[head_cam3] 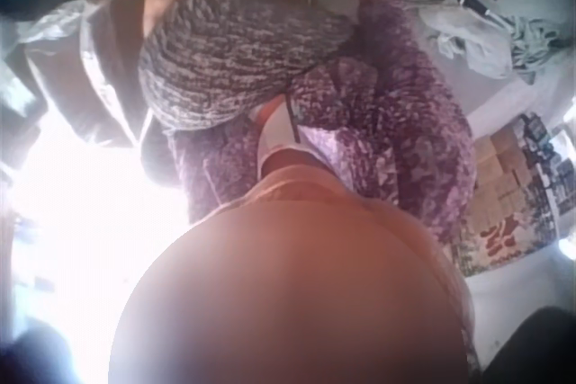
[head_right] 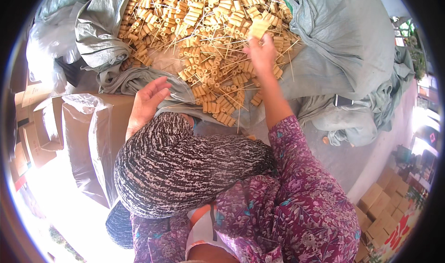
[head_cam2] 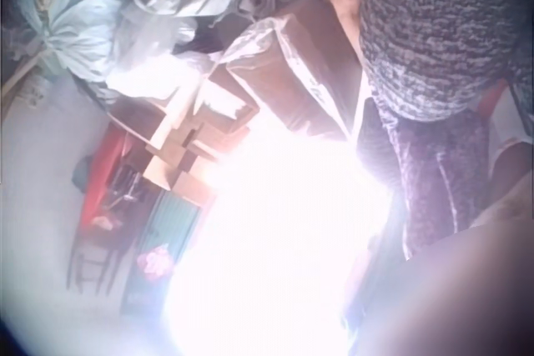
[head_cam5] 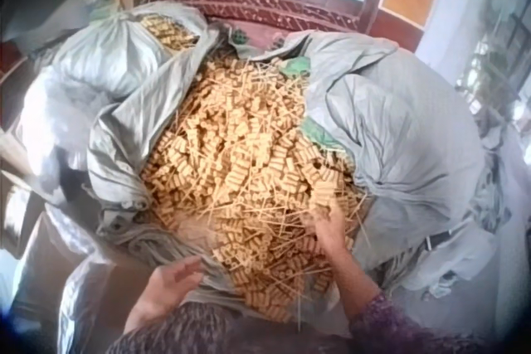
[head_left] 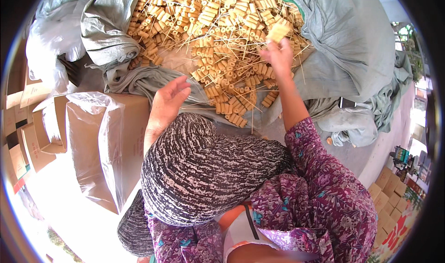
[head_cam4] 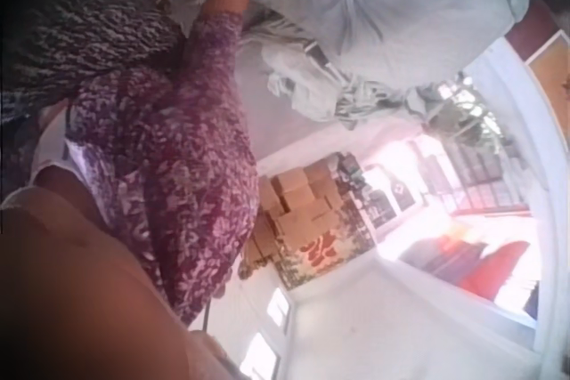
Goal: The person assembles wooden objects by threading small cylindrical wooden pieces onto thin sticks and then arranges the completed sets inside a cardboard box.
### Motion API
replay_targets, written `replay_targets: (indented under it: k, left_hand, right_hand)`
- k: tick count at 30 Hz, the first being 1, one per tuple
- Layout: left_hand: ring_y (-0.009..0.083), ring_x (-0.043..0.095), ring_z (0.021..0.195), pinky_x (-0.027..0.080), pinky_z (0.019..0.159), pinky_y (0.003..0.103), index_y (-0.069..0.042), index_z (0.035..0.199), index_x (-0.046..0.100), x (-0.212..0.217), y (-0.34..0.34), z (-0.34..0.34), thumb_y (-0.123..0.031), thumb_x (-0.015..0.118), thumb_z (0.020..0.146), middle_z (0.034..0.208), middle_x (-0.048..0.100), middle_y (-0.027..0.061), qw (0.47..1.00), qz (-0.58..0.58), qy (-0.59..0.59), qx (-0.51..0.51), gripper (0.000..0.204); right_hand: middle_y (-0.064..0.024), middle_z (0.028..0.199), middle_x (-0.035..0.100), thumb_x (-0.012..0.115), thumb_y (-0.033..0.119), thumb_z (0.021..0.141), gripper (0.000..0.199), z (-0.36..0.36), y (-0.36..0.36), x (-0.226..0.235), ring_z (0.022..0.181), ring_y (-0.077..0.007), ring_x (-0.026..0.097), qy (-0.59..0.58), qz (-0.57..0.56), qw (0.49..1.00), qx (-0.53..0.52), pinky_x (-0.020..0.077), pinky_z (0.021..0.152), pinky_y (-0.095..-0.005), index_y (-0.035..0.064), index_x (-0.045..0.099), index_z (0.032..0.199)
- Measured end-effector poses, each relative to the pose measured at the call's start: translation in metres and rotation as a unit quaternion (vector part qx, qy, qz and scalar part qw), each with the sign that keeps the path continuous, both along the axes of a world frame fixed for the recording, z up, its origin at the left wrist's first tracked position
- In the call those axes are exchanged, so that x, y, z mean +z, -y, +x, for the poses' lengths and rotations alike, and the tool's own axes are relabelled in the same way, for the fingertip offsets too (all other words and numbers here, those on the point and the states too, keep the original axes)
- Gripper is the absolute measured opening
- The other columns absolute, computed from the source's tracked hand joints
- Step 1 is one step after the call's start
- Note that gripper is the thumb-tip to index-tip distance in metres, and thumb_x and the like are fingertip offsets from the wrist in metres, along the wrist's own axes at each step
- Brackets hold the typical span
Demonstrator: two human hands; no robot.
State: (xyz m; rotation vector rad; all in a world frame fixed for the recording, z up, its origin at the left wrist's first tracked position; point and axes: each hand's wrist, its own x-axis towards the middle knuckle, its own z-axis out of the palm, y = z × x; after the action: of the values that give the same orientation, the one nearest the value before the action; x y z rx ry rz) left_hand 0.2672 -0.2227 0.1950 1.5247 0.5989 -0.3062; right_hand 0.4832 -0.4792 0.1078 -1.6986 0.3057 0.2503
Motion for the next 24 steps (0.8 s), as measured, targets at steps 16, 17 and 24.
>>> replay_targets:
  k: [16, 17, 24]
  left_hand:
    - [0.0163, 0.057, 0.111, 0.043, 0.098, 0.029, 0.003, 0.136, 0.048, 0.009, 0.001, -0.006, -0.016, 0.062, 0.094, 0.122, 0.062, 0.0142, 1.0, 0.019, -0.003, 0.024, 0.048]
    - [0.0166, 0.057, 0.112, 0.043, 0.098, 0.029, 0.003, 0.136, 0.048, 0.012, 0.001, -0.006, -0.016, 0.062, 0.094, 0.123, 0.062, 0.0145, 1.0, 0.017, -0.004, 0.021, 0.048]
    - [0.0177, 0.056, 0.115, 0.043, 0.099, 0.029, 0.004, 0.136, 0.047, 0.01, 0.002, -0.006, -0.016, 0.061, 0.094, 0.126, 0.061, 0.0164, 1.0, 0.0, 0.001, 0.017, 0.049]
  right_hand:
    - [-0.0076, 0.081, 0.067, 0.071, 0.025, 0.087, 0.029, 0.051, -0.04, -0.051, 0.059, -0.0115, 0.064, -0.039, -0.23, 0.969, 0.081, 0.0488, 0.048, -0.0238, 0.0014, 0.061, 0.1]
    - [-0.0077, 0.081, 0.067, 0.071, 0.025, 0.087, 0.029, 0.043, -0.041, -0.062, 0.06, -0.0121, 0.065, -0.003, -0.27, 0.961, 0.06, 0.0485, 0.048, -0.0236, 0.0007, 0.06, 0.1]
    - [-0.0118, 0.071, 0.064, 0.063, 0.01, 0.089, 0.013, 0.023, -0.042, -0.062, 0.046, -0.0142, 0.055, -0.123, 0.04, 0.991, 0.017, 0.0437, 0.044, -0.0282, -0.0005, 0.057, 0.092]
